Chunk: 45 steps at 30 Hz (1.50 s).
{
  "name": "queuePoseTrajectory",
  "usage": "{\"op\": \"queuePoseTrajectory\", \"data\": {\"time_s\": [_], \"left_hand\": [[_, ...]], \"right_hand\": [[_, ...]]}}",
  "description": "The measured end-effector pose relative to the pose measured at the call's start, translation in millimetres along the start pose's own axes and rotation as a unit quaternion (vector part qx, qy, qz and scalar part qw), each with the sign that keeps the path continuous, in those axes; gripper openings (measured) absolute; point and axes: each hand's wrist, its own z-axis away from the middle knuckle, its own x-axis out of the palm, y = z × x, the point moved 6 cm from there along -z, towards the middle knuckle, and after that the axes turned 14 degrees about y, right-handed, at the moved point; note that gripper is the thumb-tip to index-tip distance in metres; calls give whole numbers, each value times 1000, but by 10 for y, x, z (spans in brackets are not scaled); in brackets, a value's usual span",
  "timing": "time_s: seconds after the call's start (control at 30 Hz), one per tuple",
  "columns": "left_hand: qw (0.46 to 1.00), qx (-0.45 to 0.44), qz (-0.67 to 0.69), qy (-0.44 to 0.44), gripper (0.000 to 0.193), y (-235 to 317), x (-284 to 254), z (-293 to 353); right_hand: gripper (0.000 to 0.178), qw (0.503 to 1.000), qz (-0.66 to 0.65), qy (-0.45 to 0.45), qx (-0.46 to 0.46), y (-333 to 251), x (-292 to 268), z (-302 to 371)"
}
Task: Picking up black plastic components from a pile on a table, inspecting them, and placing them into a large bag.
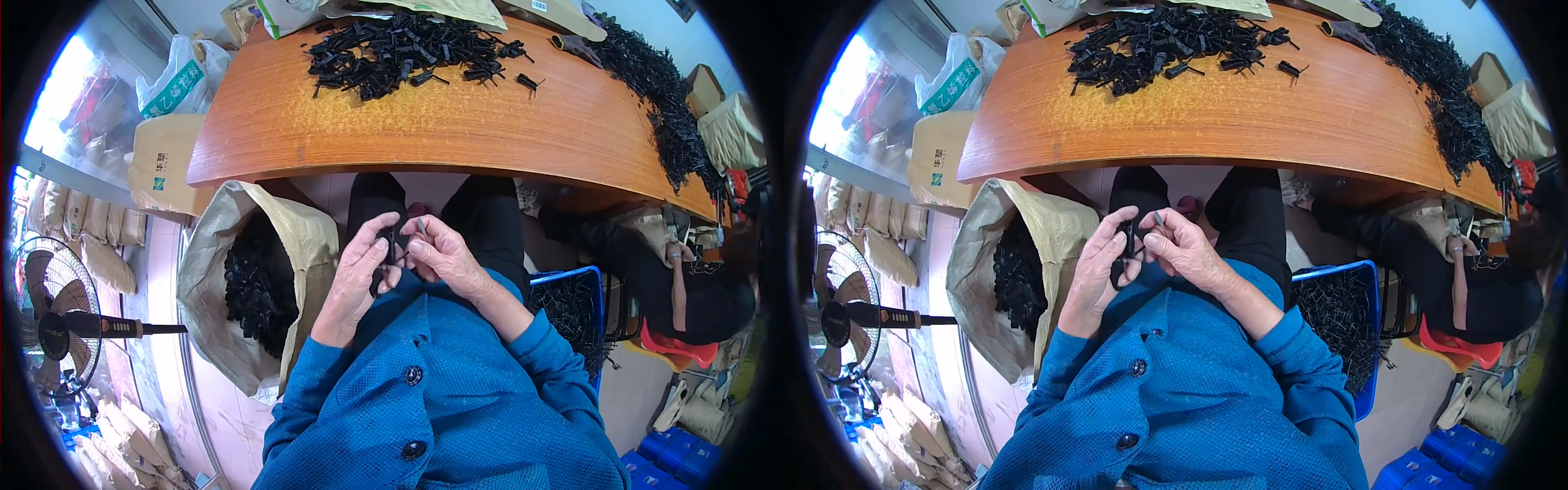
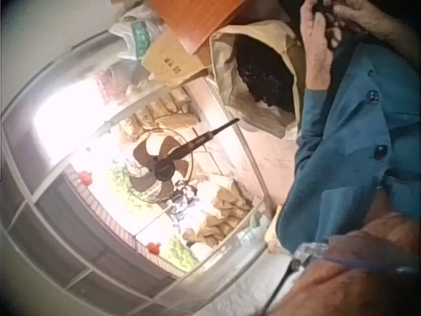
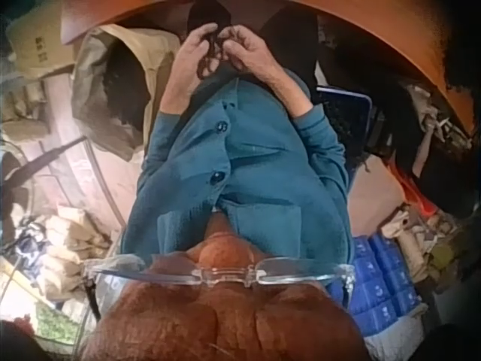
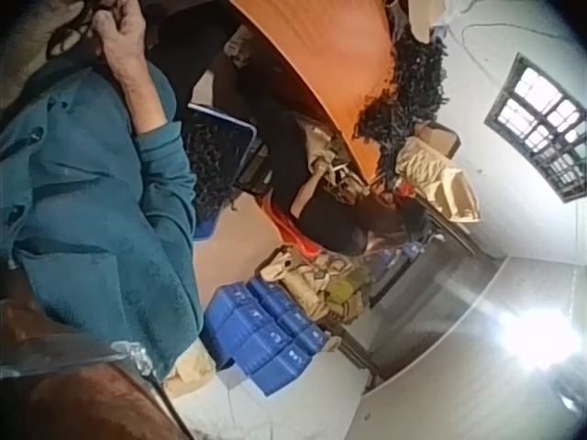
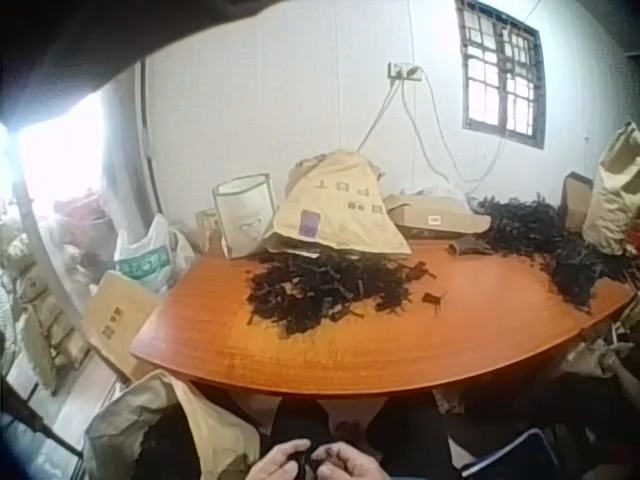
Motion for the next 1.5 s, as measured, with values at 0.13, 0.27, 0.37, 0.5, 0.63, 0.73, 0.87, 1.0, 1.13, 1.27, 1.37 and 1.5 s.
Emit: {"op": "queuePoseTrajectory", "data": {"time_s": [0.13, 0.27, 0.37, 0.5, 0.63, 0.73, 0.87, 1.0, 1.13, 1.27, 1.37, 1.5], "left_hand": [[992, -65, 26, -109, 39, -79, 141, 83], [992, -75, 7, -106, 37, -105, 158, 90], [995, -21, -81, -53, 40, -75, 147, 77], [934, 192, -300, -17, 40, -60, 169, 69], [836, 383, -389, 50, 38, 104, 236, 141], [875, 267, -391, 99, 36, 134, 124, 134], [872, 310, -362, 112, 37, 134, 101, 129], [869, 317, -364, 110, 37, 140, 130, 129], [863, 327, -367, 118, 37, 148, 132, 142], [844, 355, -386, 111, 35, 215, 198, 182], [828, 370, -409, 103, 35, 189, 206, 189], [833, 372, -392, 118, 36, 213, 189, 214]], "right_hand": [[27, 995, -8, -70, 67, 94, -33, -4], [24, 997, -20, -64, 49, -14, 17, 24], [22, 996, 77, -10, 38, 35, -100, -14], [22, 995, 100, 6, -29, 147, -144, -95], [26, 996, 62, 46, -44, 54, -34, -62], [32, 994, -12, 22, 102, -51, 45, 117], [34, 995, 17, 8, 97, -19, 160, 167], [34, 994, 32, 18, 104, -10, 191, 163], [32, 996, 45, 23, 80, -34, 202, 150], [30, 996, 49, 25, 76, -57, 203, 154], [31, 995, 83, 32, 45, -43, 201, 131], [32, 995, 101, 26, -2, -31, 220, 97]]}}
